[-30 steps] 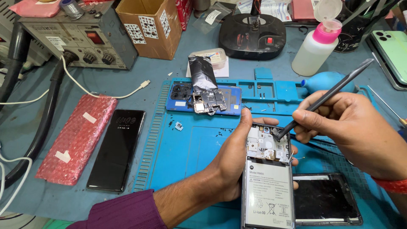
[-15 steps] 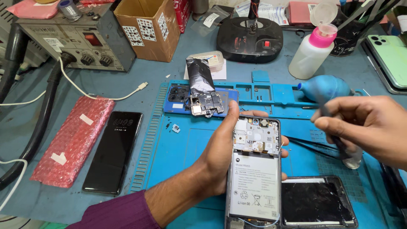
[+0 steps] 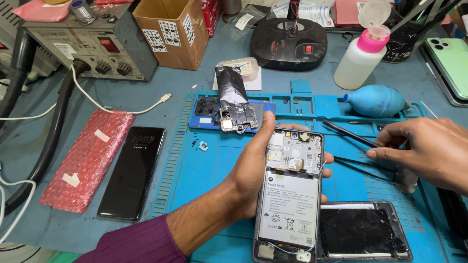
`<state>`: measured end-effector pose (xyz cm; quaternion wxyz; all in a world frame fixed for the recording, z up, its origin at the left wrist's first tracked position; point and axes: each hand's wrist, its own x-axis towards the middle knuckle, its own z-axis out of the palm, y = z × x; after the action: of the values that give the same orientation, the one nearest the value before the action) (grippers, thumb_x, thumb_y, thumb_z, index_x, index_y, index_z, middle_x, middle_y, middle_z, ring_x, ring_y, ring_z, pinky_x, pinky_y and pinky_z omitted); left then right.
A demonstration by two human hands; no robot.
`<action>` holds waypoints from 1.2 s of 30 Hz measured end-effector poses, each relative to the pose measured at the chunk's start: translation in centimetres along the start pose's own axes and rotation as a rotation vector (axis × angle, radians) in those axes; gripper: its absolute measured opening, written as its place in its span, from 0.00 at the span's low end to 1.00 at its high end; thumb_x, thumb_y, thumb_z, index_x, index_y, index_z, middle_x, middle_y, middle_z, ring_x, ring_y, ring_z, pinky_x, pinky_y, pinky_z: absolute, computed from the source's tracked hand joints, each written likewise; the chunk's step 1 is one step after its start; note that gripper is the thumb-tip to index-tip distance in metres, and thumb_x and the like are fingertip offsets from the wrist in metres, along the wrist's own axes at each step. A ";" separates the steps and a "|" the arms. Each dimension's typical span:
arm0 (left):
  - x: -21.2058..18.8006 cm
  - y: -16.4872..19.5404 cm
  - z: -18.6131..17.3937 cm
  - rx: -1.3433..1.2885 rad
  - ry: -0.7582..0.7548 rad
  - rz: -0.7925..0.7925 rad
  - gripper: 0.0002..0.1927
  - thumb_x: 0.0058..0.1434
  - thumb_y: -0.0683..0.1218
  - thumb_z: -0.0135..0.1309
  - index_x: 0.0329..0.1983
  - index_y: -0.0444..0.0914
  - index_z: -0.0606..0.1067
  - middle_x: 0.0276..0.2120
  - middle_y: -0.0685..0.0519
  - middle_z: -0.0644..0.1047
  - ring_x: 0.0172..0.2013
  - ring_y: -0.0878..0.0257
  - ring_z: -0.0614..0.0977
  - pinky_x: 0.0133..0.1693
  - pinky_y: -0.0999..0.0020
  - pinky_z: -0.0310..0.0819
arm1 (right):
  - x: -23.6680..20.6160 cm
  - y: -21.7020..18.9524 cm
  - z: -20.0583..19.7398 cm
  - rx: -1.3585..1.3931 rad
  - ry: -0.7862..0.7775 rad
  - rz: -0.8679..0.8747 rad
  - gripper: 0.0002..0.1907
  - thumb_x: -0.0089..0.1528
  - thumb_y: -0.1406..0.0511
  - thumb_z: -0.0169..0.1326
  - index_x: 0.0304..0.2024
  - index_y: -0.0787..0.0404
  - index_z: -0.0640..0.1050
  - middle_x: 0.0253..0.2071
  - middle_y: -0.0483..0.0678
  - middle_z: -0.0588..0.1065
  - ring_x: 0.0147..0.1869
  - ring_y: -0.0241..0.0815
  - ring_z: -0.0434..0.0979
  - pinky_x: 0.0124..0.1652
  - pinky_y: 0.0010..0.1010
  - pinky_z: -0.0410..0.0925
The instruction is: The person repairs a disassembled smartphone at a workbench. They pry at the phone's midframe with a spudger, press components into place, then hold the phone upright and use tweezers and a metal pry tool to work on the internal board and edges, repositioning the phone repeatedly on the blue mat.
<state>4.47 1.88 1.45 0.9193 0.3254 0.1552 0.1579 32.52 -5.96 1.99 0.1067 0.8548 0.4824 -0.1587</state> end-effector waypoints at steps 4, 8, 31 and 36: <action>0.1 -0.1 -0.1 0.017 0.016 -0.005 0.39 0.69 0.76 0.25 0.64 0.43 0.61 0.53 0.36 0.76 0.48 0.46 0.81 0.46 0.37 0.79 | 1.2 0.7 0.9 -0.045 0.025 -0.035 0.19 0.57 0.46 0.64 0.42 0.46 0.88 0.38 0.41 0.86 0.43 0.39 0.87 0.45 0.34 0.76; 0.5 -0.2 -0.5 0.016 0.050 0.002 0.41 0.68 0.76 0.23 0.64 0.41 0.63 0.53 0.36 0.76 0.49 0.47 0.81 0.46 0.37 0.79 | 2.2 1.2 1.9 -0.027 0.081 -0.016 0.19 0.54 0.46 0.66 0.42 0.46 0.89 0.39 0.41 0.86 0.43 0.39 0.88 0.47 0.34 0.78; 0.8 -0.4 -0.7 0.026 0.023 0.028 0.43 0.71 0.76 0.23 0.62 0.37 0.65 0.52 0.37 0.76 0.48 0.46 0.81 0.44 0.39 0.81 | 3.5 1.9 3.1 -0.072 0.102 -0.058 0.20 0.54 0.44 0.66 0.41 0.45 0.89 0.38 0.39 0.83 0.39 0.35 0.88 0.44 0.30 0.78; 0.9 -0.4 -0.7 0.021 0.011 0.039 0.42 0.72 0.76 0.23 0.63 0.37 0.64 0.51 0.37 0.75 0.48 0.46 0.81 0.43 0.40 0.81 | 3.1 1.3 2.6 -0.100 0.108 -0.082 0.21 0.54 0.43 0.65 0.40 0.45 0.89 0.37 0.39 0.83 0.39 0.35 0.85 0.44 0.30 0.78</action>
<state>5.07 2.32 0.47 0.9116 0.3372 0.1557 0.1761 34.73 -5.03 -1.59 0.1167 0.8353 0.5292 -0.0922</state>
